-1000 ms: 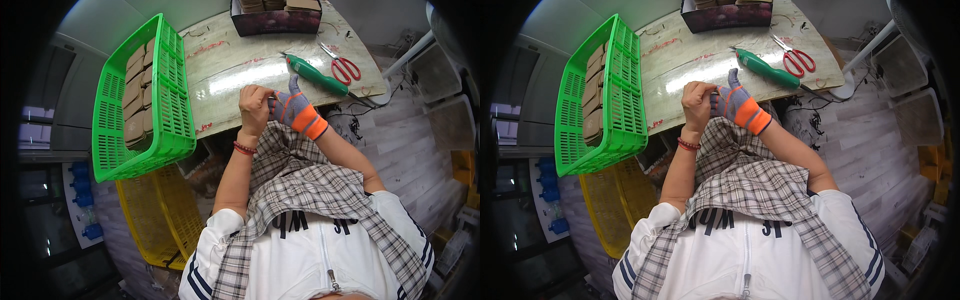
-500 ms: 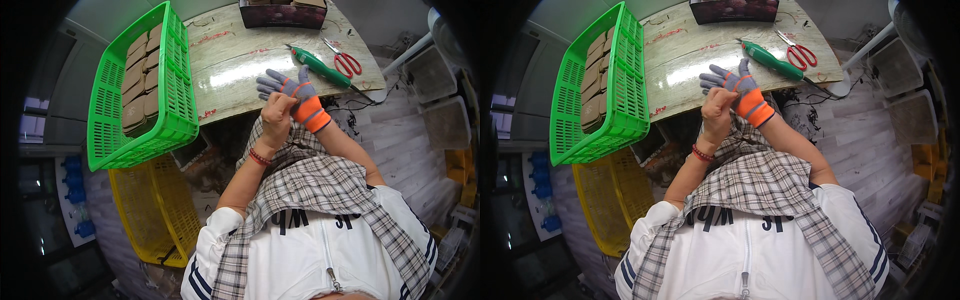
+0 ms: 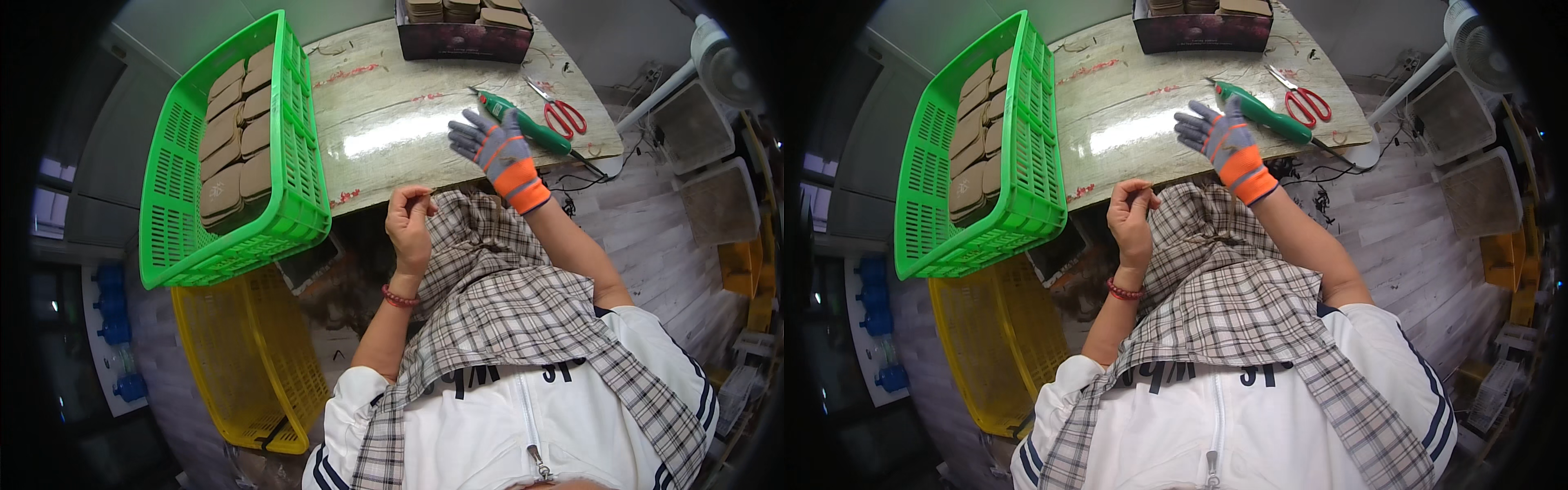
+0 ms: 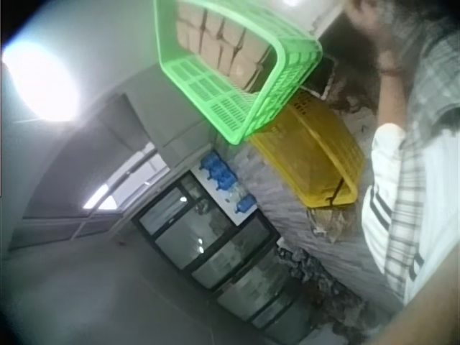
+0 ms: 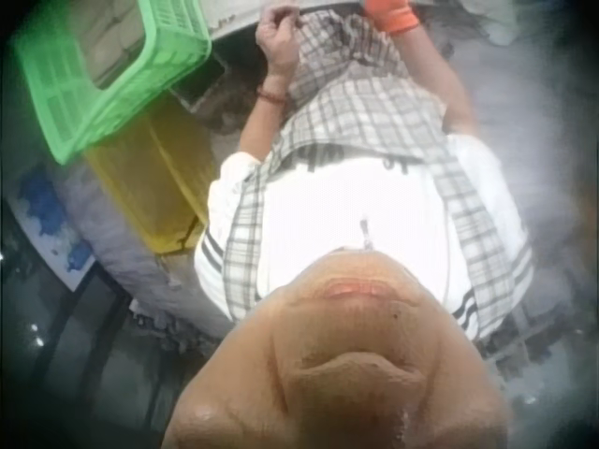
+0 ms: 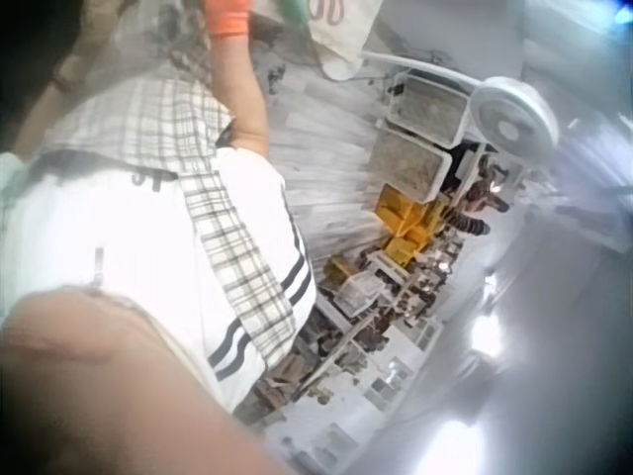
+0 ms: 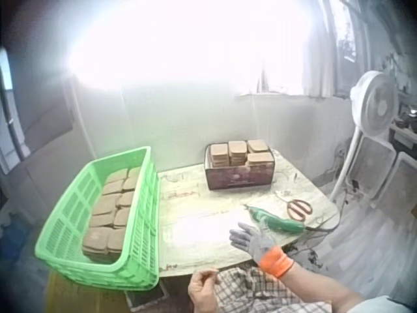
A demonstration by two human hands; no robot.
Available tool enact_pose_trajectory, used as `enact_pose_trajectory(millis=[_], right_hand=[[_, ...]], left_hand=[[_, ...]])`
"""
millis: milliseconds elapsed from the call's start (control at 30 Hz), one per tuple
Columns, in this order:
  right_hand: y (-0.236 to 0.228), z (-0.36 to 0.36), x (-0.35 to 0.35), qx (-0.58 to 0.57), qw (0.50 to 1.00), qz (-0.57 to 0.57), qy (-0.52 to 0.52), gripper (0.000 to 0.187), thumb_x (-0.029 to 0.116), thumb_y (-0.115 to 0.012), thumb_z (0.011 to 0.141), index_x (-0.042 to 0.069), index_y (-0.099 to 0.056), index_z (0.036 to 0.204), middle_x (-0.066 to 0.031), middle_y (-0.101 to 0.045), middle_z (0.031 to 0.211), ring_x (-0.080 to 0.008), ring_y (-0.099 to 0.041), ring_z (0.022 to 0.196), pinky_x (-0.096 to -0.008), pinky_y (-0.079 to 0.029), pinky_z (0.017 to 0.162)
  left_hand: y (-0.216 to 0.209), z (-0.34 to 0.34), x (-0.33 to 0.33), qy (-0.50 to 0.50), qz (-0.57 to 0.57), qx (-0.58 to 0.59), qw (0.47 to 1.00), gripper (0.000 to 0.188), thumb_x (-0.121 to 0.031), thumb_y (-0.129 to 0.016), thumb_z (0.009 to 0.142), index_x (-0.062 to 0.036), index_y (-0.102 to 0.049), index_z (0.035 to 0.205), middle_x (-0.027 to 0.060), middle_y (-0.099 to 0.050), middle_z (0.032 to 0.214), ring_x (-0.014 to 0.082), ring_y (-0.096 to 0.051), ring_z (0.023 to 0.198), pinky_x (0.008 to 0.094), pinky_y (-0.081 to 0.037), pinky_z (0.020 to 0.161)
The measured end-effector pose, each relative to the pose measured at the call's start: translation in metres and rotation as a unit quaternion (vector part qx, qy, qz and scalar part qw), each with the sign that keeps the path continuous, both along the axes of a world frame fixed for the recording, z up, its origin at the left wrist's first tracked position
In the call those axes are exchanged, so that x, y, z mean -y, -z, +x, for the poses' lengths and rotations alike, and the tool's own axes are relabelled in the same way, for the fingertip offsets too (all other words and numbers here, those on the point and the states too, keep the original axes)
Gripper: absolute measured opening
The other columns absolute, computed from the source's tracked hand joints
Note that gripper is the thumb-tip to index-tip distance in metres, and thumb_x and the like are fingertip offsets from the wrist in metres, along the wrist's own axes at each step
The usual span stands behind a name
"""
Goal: The person sits on the floor and uses a hot glue gun to apply adhesive to the edges of square cardboard pieces. They pick up each piece from a green basket, apply glue, and place it onto a stack on the table.
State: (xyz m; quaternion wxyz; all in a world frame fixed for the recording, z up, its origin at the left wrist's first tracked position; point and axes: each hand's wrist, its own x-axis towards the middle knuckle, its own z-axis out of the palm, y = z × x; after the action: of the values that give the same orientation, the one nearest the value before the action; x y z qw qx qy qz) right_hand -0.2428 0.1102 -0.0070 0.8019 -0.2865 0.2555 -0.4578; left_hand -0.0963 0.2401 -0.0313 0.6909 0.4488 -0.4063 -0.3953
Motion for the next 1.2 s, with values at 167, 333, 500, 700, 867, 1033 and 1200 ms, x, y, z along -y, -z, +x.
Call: enact_pose_trajectory(millis=[167,333,500,700,867,1033,1200], right_hand=[[0.023,0.047,-0.045,-0.028,0.994,-0.061,-0.090,0.074,0.061,-0.030,0.094,-0.001,-0.044,0.132,-0.0200,-0.058,0.114,-0.0246,-0.057,0.099,-0.0344,-0.043,0.096],[0.054,0.048,-0.040,-0.151,0.987,-0.020,-0.045,0.063,0.055,-0.038,0.095,0.000,-0.054,0.121,-0.0158,-0.063,0.103,-0.0205,-0.061,0.091,-0.0337,-0.049,0.084],[0.053,0.027,-0.019,-0.226,0.963,-0.143,0.029,0.035,0.032,-0.047,0.097,0.004,-0.060,0.115,-0.0103,-0.068,0.096,-0.0174,-0.064,0.082,-0.0292,-0.050,0.077],[0.075,-0.010,0.032,-0.306,0.922,-0.222,0.088,0.034,0.016,-0.057,0.093,-0.003,-0.054,0.122,-0.0108,-0.061,0.110,-0.0139,-0.057,0.099,-0.0253,-0.046,0.087],[0.062,-0.017,0.047,-0.475,0.803,-0.334,0.130,0.039,0.019,-0.064,0.089,0.000,-0.055,0.122,-0.0128,-0.060,0.118,-0.0161,-0.057,0.105,-0.0265,-0.044,0.091],[0.038,-0.048,0.047,-0.641,0.477,-0.545,0.253,0.036,0.017,-0.067,0.081,0.005,-0.060,0.114,-0.0141,-0.061,0.112,-0.0322,-0.056,0.103,-0.0385,-0.043,0.090],[0.040,-0.089,0.076,-0.643,0.501,-0.489,0.310,0.032,0.019,-0.067,0.081,0.008,-0.063,0.110,-0.0109,-0.061,0.112,-0.0299,-0.056,0.104,-0.0391,-0.042,0.090]], left_hand=[[-0.012,-0.037,0.018,-0.017,-0.006,0.081,0.997,0.010,0.004,-0.053,0.085,0.0015,-0.055,0.095,0.0091,-0.056,0.083,0.0180,-0.055,0.074,0.0296,-0.047,0.071],[0.010,-0.031,0.004,-0.041,0.001,0.038,0.998,0.011,0.008,-0.051,0.084,-0.0006,-0.057,0.085,0.0046,-0.053,0.079,0.0114,-0.052,0.069,0.0237,-0.043,0.061],[0.030,0.062,-0.058,-0.138,0.082,0.230,0.960,0.013,0.009,-0.049,0.084,-0.0015,-0.056,0.085,0.0083,-0.053,0.078,0.0184,-0.056,0.063,0.0285,-0.046,0.059],[0.033,0.131,-0.165,-0.117,0.372,0.550,0.738,0.052,-0.003,-0.056,0.084,-0.0102,-0.044,0.134,0.0246,-0.054,0.123,0.0403,-0.059,0.095,0.0457,-0.049,0.077],[-0.007,0.146,-0.200,-0.250,0.360,0.472,0.765,0.028,-0.008,-0.059,0.086,0.0010,-0.057,0.112,0.0219,-0.043,0.137,0.0403,-0.052,0.110,0.0437,-0.043,0.090],[-0.049,0.139,-0.170,-0.368,0.108,0.622,0.683,0.015,-0.004,-0.059,0.085,0.0023,-0.061,0.098,0.0188,-0.058,0.117,0.0394,-0.057,0.099,0.0458,-0.043,0.090],[-0.036,0.105,-0.137,-0.240,0.049,0.584,0.774,0.034,0.007,-0.054,0.083,-0.0004,-0.053,0.117,0.0190,-0.044,0.132,0.0329,-0.058,0.100,0.0407,-0.047,0.089]])
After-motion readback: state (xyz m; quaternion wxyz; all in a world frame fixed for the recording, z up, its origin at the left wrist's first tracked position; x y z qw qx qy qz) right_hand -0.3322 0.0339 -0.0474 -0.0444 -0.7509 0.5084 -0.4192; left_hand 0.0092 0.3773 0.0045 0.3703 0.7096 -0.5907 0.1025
